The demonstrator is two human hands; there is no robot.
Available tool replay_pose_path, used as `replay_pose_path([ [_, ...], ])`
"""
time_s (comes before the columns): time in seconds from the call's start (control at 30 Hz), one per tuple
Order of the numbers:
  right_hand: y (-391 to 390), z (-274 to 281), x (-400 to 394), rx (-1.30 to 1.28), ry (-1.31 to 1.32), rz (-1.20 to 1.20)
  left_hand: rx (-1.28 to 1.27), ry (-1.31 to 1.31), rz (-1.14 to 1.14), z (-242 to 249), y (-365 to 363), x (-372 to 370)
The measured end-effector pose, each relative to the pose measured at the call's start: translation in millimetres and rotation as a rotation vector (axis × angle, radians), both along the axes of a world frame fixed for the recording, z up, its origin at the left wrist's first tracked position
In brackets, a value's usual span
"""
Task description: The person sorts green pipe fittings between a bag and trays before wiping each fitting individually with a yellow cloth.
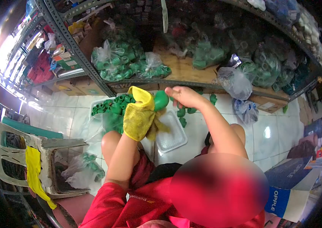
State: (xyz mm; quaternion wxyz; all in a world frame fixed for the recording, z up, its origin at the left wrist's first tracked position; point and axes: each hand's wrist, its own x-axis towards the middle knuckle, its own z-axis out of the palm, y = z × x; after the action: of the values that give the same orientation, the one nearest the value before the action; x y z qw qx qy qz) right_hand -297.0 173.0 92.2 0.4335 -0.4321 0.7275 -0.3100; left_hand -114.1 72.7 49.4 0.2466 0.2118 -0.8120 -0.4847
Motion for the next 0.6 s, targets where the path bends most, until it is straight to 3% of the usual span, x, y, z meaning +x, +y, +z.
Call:
replay_pose_path([
  [0.03,-1.0,3.2,0.1,0.197,-0.072,0.053,0.409,0.110,-0.020,-2.3,1.5,-0.5],
  [0.07,-3.6,-1.0,0.2,0.197,-0.072,0.052,0.153,-0.043,-0.011,2.6,0.9,-1.6],
  [0.1,-6.7,-9.5,0.6,0.162,-0.132,0.031,0.155,-0.045,-0.012,-2.4,-3.3,-4.2],
  [0.17,-5.6,-18.4,5.4,0.138,-0.200,0.014,-0.151,-0.011,-0.064,-17.7,-10.0,-5.4],
  [0.2,-4.3,-19.5,8.5,-0.023,-0.168,0.023,-0.367,0.057,-0.044,-17.9,-8.1,-2.2],
  [0.23,-5.5,-19.4,10.0,-0.186,-0.136,0.034,-0.369,0.058,-0.037,-24.5,-8.4,-3.1],
  [0.3,-6.1,-8.1,16.3,-0.177,-0.148,0.048,0.109,0.001,-0.087,-31.9,-7.2,-5.5],
  [0.33,-6.2,-9.0,20.1,-0.353,-0.088,0.094,-0.349,-0.215,-0.097,-34.7,-12.1,-6.8],
  [0.37,-6.6,-9.4,22.7,-0.533,-0.026,0.139,-0.349,-0.216,-0.092,-35.0,-13.2,-8.7],
  [0.43,-4.6,-4.2,23.6,-0.542,0.014,0.193,-0.633,-0.111,-0.153,-39.8,-11.9,-13.9],
  [0.47,-4.6,-3.5,22.7,-0.562,0.102,0.266,-0.257,0.008,-0.227,-40.8,-11.4,-15.3],
  [0.5,-3.8,-2.9,21.6,-0.582,0.191,0.338,-0.259,0.006,-0.227,-41.8,-10.9,-14.4],
  [0.53,-2.3,-2.6,20.5,-0.587,0.191,0.335,-0.046,0.070,-0.251,-42.4,-11.0,-13.7],
  [0.57,-0.4,-2.4,18.7,-0.530,0.088,0.301,0.168,0.134,-0.276,-39.5,-10.9,-14.0],
  [0.6,2.4,-2.7,16.9,-0.469,-0.016,0.268,0.166,0.133,-0.280,-41.8,-12.6,-13.4],
])
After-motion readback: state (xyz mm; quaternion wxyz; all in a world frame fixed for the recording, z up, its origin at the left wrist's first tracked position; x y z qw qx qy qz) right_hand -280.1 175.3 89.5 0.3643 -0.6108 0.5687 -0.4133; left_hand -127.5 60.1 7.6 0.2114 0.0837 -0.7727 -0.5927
